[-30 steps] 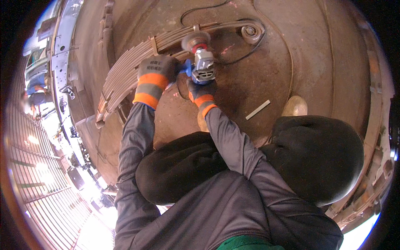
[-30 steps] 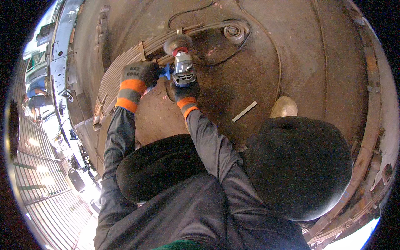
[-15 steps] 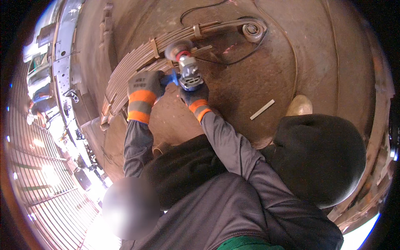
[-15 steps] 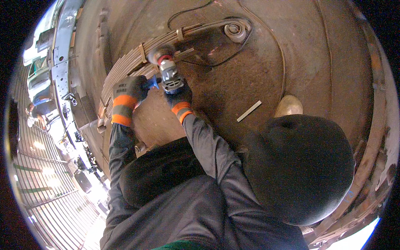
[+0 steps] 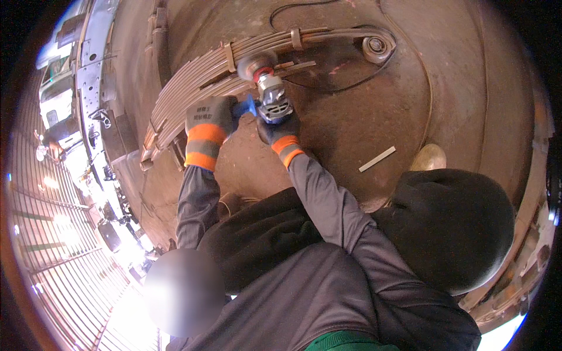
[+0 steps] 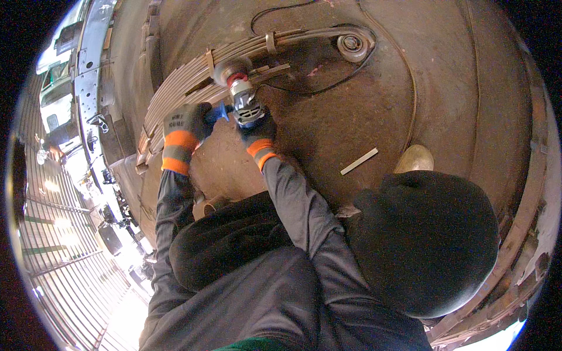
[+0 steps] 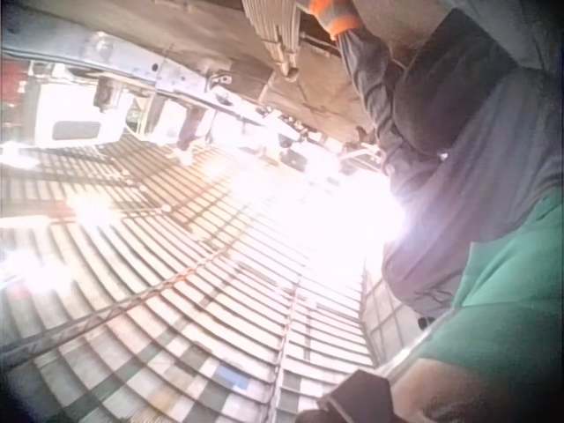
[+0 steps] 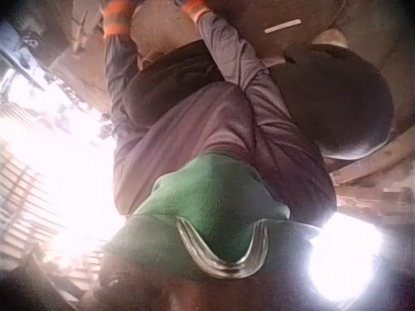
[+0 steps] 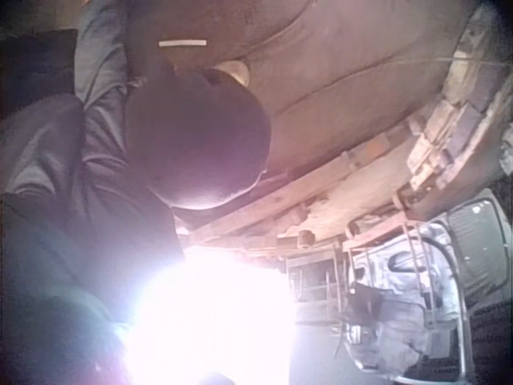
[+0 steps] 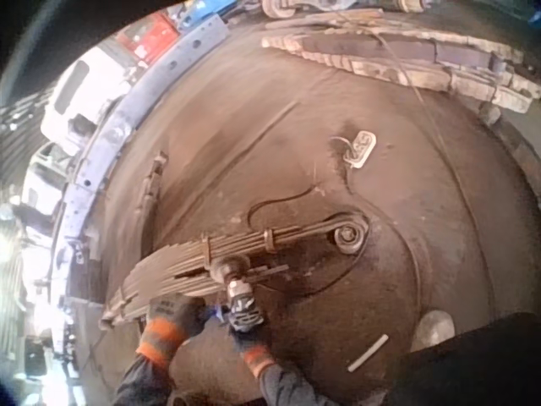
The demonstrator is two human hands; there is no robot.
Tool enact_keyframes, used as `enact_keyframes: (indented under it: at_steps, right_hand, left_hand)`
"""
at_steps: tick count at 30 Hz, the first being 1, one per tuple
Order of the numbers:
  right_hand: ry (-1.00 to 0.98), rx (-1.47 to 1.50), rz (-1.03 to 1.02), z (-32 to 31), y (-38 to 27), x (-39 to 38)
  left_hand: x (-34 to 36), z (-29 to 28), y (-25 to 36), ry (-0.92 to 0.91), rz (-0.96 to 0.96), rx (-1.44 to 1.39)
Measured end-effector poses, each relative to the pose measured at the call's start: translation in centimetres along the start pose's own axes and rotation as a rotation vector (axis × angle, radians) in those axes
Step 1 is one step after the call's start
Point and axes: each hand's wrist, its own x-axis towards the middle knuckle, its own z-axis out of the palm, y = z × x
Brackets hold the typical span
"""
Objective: The person uses an angle grinder to smooth or deburr a bundle of metal rods. The person holds the grinder with both hands and moves it along the length of the rods while sitting on the floor.
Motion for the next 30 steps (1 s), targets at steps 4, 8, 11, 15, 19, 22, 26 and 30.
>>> enact_keyframes:
  at_steps: [4,8,11,15,19,22,26,30]
  right_hand:
    - [-0.215,0.164,0.218,-1.7,-0.2,0.4]
    - [-0.144,0.077,0.130,-2.3,1.4,0.0]
    - [-0.107,0.205,0.108,-2.1,0.0,0.6]
    - [-0.105,0.349,0.203,-1.0,2.3,0.5]
    - [-0.181,0.288,0.214,-4.1,0.1,0.5]
    - [-0.268,0.219,0.201,-4.6,0.7,1.1]
    - [-0.060,0.117,0.141,-0.4,1.0,0.1]
    - [0.007,0.207,0.227,0.8,1.1,0.0]
  left_hand:
    - [1.2,-0.4,-0.1,0.000,0.080,0.004]
    - [1.9,0.0,1.6,0.050,0.131,0.012]
    - [1.3,-1.9,0.8,-0.046,0.009,-0.011]
    - [2.1,-2.3,2.2,-0.034,0.115,0.045]
    - [2.1,-1.9,1.8,-0.097,0.063,0.057]
    - [2.9,-1.3,1.9,-0.104,0.023,0.059]
    - [1.8,-1.6,1.3,-0.055,0.027,0.052]
    - [1.6,-2.6,1.9,-0.045,0.076,0.065]
